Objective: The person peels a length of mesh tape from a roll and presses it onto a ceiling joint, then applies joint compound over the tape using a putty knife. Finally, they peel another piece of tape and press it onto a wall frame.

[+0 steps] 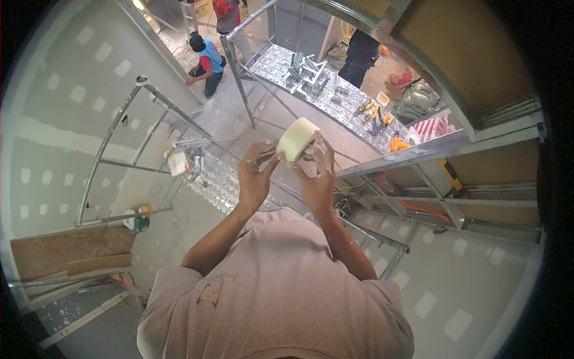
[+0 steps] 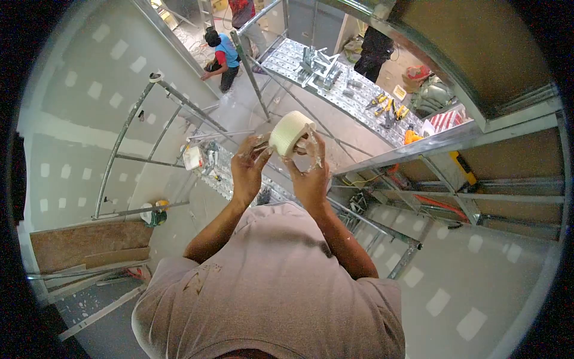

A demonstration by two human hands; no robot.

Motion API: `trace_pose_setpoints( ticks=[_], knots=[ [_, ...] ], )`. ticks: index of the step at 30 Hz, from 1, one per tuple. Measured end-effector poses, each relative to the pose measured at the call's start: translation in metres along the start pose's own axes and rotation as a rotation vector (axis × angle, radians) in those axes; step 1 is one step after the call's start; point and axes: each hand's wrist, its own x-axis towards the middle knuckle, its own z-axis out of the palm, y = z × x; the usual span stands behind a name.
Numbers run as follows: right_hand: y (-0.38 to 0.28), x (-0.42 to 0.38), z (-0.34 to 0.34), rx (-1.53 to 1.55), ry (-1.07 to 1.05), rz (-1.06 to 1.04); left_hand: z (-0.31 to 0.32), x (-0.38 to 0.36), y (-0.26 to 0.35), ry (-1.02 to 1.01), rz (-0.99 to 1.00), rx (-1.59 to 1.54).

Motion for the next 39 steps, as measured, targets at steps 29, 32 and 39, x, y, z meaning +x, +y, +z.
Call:
trace_pose_setpoints(
  ticks=[29, 32, 39],
  knots=[
    [-0.014, 0.0, -0.007, 0.36, -0.089, 0.094, -0.007, 0.013, 0.012, -0.003, 0.153, 0.252],
    [-0.01, -0.001, -0.008, 0.368, -0.106, 0.104, -0.004, 0.011, 0.014, -0.013, 0.151, 0.248],
    [-0.012, -0.003, -0.01, 0.226, -0.042, 0.118, -0.006, 0.02, 0.018, -0.182, -0.09, 0.116]
  ],
)
